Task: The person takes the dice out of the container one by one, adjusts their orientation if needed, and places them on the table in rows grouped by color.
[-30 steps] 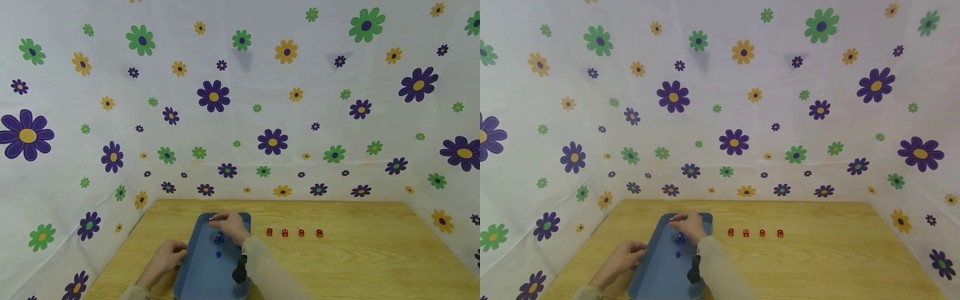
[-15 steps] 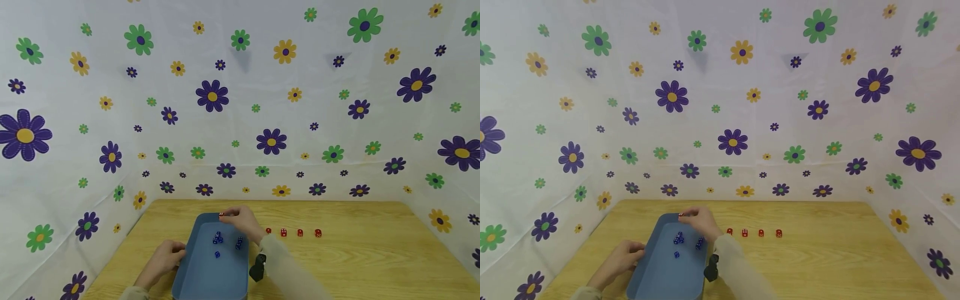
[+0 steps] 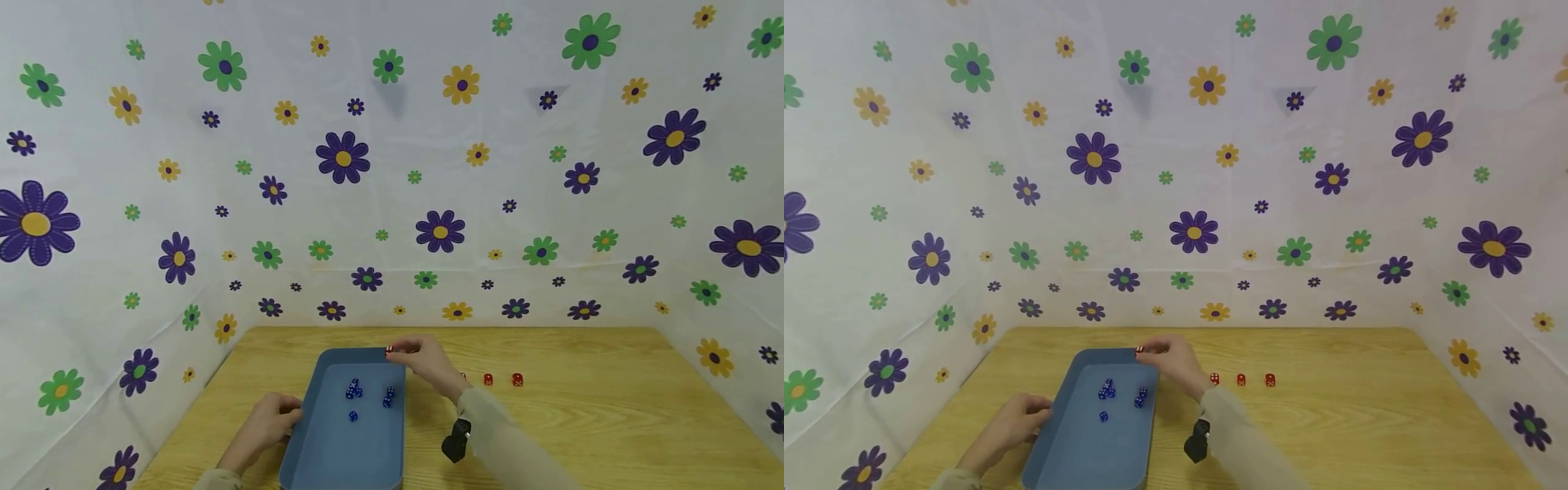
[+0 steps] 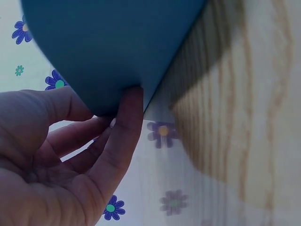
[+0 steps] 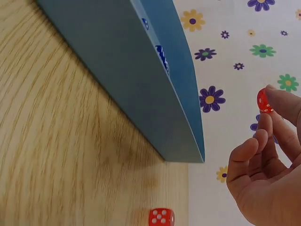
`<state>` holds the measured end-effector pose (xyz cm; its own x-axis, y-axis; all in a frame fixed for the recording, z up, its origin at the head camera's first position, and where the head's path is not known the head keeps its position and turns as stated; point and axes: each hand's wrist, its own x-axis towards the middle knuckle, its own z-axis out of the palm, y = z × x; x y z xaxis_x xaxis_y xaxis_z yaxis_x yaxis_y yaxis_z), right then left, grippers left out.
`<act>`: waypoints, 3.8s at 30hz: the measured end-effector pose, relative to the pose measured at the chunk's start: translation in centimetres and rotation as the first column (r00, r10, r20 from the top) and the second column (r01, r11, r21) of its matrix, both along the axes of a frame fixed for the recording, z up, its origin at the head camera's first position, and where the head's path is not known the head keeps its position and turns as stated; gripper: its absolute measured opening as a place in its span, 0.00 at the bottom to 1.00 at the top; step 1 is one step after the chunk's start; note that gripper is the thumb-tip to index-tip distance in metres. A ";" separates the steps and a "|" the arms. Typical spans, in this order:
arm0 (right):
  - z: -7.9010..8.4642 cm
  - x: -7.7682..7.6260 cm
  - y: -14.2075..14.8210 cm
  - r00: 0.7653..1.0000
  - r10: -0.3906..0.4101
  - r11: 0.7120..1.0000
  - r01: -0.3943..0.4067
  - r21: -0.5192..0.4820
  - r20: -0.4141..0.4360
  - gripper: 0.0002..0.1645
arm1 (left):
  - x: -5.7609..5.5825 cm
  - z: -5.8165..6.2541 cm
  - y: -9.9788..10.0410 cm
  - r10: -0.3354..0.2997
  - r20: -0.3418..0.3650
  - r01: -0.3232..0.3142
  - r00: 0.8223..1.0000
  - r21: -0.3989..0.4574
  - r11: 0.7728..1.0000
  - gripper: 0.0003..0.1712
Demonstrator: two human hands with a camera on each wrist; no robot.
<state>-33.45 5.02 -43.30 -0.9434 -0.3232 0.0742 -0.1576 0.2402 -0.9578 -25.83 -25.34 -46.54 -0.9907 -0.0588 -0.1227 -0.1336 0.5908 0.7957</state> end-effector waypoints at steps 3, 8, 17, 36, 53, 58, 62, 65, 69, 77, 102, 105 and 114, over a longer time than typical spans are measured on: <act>-0.1 -0.1 1.0 1.000 -0.010 1.000 0.010 0.014 -0.008 0.14 | -0.2 -0.1 -0.1 -0.001 0.006 0.001 1.000 0.004 1.000 0.14; -0.3 0.2 2.7 1.000 -0.025 1.000 0.025 0.002 -0.010 0.14 | -0.2 -0.1 -0.1 -0.017 0.010 0.017 1.000 0.007 1.000 0.15; -0.4 0.4 5.8 0.999 -0.052 0.997 0.052 0.053 -0.005 0.14 | 0.1 -0.1 -0.3 -0.026 0.017 0.026 1.000 0.016 1.000 0.15; -2.7 -0.1 14.8 0.984 -0.179 0.965 0.178 0.193 -0.012 0.15 | 0.2 0.0 -0.1 -0.011 0.022 0.011 1.000 0.006 1.000 0.13; -4.0 0.1 23.4 0.986 -0.162 0.929 0.161 0.334 -0.025 0.23 | -0.2 -0.1 -0.1 -0.018 0.004 0.018 1.000 0.020 1.000 0.13; -4.5 0.1 24.9 0.987 -0.159 0.900 0.160 0.406 -0.035 0.24 | 0.0 -0.2 -0.2 -0.039 0.008 0.038 0.999 0.033 0.999 0.14; -4.7 0.1 25.7 0.985 -0.164 0.881 0.170 0.442 -0.051 0.22 | 0.0 -0.1 -0.3 -0.049 0.010 0.049 0.999 0.033 0.998 0.14; -4.7 0.2 26.1 0.984 -0.169 0.883 0.174 0.435 -0.049 0.21 | 0.0 -0.1 -0.3 -0.043 0.015 0.043 0.999 0.028 0.999 0.14; -4.8 0.1 26.3 0.986 -0.155 0.885 0.165 0.435 -0.057 0.19 | -0.1 -0.2 -0.2 -0.027 0.027 0.027 0.999 0.023 0.999 0.14; -4.7 -0.2 26.6 0.987 -0.139 0.840 0.162 0.517 -0.083 0.15 | -0.3 0.1 -0.1 -0.018 0.032 0.018 0.999 0.014 1.000 0.15; -4.6 0.1 26.9 0.998 -0.067 0.896 0.068 0.439 -0.019 0.29 | -0.1 -0.2 -0.3 0.000 0.039 0.000 0.999 0.018 1.000 0.15; -4.4 0.1 26.7 0.997 -0.077 0.910 0.063 0.409 0.017 0.34 | 0.1 -0.1 -0.3 -0.003 0.028 0.002 1.000 0.015 1.000 0.16; -2.6 0.1 24.5 0.992 -0.124 0.892 0.116 0.438 -0.009 0.33 | -0.1 0.2 -0.3 -0.037 0.005 0.037 0.999 -0.013 0.999 0.17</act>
<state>-33.38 29.51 -45.92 -0.9769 -0.2031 -0.0664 -0.0841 0.6509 -0.7545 -25.93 -25.64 -46.31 -0.9916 -0.0239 -0.1273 -0.1156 0.6061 0.7869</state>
